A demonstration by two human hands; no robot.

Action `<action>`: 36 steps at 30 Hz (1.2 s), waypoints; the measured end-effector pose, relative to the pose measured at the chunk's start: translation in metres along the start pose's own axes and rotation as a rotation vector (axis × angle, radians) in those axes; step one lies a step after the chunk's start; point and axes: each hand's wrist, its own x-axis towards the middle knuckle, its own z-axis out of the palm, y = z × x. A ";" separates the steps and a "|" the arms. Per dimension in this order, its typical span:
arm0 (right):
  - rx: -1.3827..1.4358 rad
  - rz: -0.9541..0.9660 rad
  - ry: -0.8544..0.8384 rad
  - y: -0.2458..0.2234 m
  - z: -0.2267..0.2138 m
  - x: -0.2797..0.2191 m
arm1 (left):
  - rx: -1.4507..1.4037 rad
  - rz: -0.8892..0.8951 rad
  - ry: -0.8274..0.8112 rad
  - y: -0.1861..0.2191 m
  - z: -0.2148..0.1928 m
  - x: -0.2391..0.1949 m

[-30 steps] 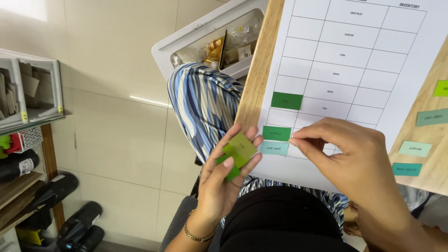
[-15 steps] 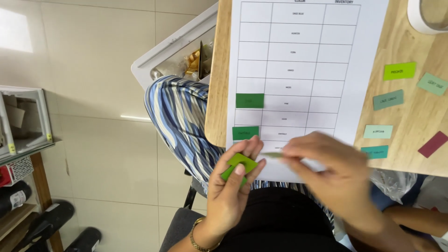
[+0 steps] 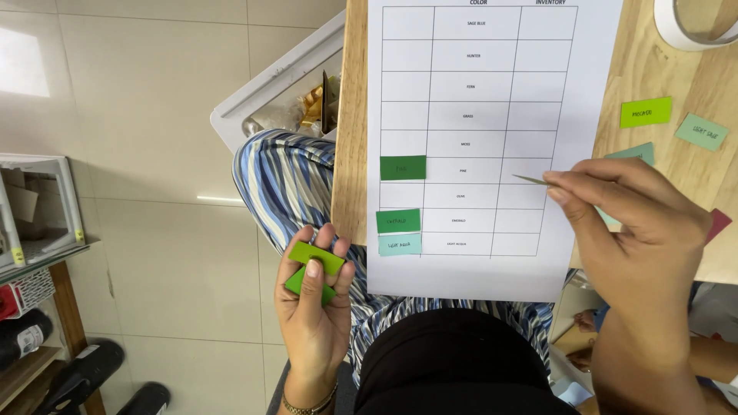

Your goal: Applying adhesive to colored paper swatches and placing them onto a printed chart template.

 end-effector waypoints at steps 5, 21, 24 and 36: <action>-0.017 0.005 0.001 -0.005 0.003 0.012 | -0.008 -0.014 -0.017 0.002 -0.005 0.002; 0.071 0.095 -0.497 -0.022 0.076 0.120 | -0.022 -0.048 -0.001 -0.002 -0.015 0.007; 0.025 0.122 -0.530 -0.024 0.077 0.123 | -0.011 -0.059 0.041 -0.001 -0.019 0.009; -0.001 0.229 -0.557 -0.025 0.071 0.124 | -0.009 -0.061 -0.004 0.004 -0.013 0.011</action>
